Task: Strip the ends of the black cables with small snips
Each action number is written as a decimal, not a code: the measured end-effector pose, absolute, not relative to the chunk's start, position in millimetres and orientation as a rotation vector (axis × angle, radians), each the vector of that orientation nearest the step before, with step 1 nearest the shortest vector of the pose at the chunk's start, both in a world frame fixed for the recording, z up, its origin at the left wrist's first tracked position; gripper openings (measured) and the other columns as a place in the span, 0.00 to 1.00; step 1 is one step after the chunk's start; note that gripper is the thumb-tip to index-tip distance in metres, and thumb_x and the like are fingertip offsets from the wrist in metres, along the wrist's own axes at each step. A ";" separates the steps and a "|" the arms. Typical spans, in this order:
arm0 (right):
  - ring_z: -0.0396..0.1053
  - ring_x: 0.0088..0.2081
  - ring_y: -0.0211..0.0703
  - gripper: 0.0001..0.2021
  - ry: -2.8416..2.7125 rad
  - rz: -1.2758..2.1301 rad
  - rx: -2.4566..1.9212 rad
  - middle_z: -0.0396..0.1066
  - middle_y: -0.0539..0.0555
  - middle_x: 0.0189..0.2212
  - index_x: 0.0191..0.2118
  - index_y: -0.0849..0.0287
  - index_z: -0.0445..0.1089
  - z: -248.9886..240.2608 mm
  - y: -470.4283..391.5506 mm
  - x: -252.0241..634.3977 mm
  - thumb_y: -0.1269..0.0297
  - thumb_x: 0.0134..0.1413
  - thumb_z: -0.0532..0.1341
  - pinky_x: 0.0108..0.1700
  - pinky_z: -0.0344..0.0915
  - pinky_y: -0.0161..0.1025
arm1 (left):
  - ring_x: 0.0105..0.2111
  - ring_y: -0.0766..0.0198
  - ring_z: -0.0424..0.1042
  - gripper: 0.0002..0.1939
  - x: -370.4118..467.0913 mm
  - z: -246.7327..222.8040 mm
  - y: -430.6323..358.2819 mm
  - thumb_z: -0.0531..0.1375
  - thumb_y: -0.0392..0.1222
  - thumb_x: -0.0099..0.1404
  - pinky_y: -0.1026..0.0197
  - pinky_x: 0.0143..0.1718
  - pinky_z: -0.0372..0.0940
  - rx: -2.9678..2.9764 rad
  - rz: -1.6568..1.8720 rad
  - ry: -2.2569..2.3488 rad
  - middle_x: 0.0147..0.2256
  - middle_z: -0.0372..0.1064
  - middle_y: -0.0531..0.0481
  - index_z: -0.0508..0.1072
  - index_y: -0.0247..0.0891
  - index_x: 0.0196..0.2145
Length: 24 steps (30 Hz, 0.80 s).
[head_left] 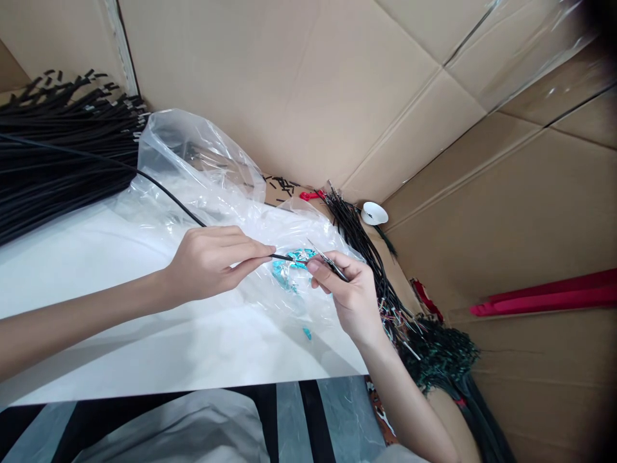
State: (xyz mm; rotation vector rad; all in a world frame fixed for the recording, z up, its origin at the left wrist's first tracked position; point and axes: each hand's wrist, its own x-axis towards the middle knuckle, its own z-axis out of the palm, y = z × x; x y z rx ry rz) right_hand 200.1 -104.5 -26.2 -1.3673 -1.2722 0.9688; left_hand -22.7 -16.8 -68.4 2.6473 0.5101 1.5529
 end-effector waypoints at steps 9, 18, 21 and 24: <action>0.56 0.24 0.35 0.11 -1.005 1.077 -1.227 0.61 0.46 0.21 0.31 0.57 0.77 -47.9 -110.1 189.1 0.56 0.47 0.74 0.31 0.58 0.38 | 0.30 0.65 0.78 0.05 -25.4 -60.0 -20.1 0.63 0.38 0.70 0.64 0.32 0.70 2.549 1.427 0.415 0.33 0.81 0.53 0.80 0.42 0.42; 0.55 0.25 0.36 0.15 -0.763 0.903 -1.087 0.58 0.47 0.24 0.27 0.54 0.66 -60.1 -116.8 153.8 0.54 0.49 0.71 0.30 0.59 0.38 | 0.28 0.68 0.75 0.10 -13.2 -67.9 -34.4 0.64 0.31 0.68 0.65 0.32 0.69 2.440 1.559 0.448 0.34 0.81 0.54 0.77 0.42 0.45; 0.59 0.27 0.38 0.14 -0.883 0.777 -1.163 0.61 0.48 0.23 0.27 0.54 0.67 -56.7 -113.6 159.8 0.54 0.54 0.69 0.32 0.61 0.39 | 0.37 0.63 0.78 0.11 -18.2 -56.8 -40.8 0.64 0.33 0.69 0.61 0.40 0.72 2.395 1.508 0.430 0.40 0.81 0.50 0.76 0.42 0.48; 0.61 0.28 0.39 0.14 -1.056 0.691 -1.228 0.65 0.49 0.24 0.27 0.55 0.69 -41.5 -102.5 175.9 0.53 0.56 0.68 0.33 0.61 0.40 | 0.42 0.59 0.79 0.10 -34.0 -31.7 -48.9 0.60 0.43 0.73 0.56 0.45 0.73 2.287 1.452 0.418 0.44 0.79 0.48 0.75 0.44 0.51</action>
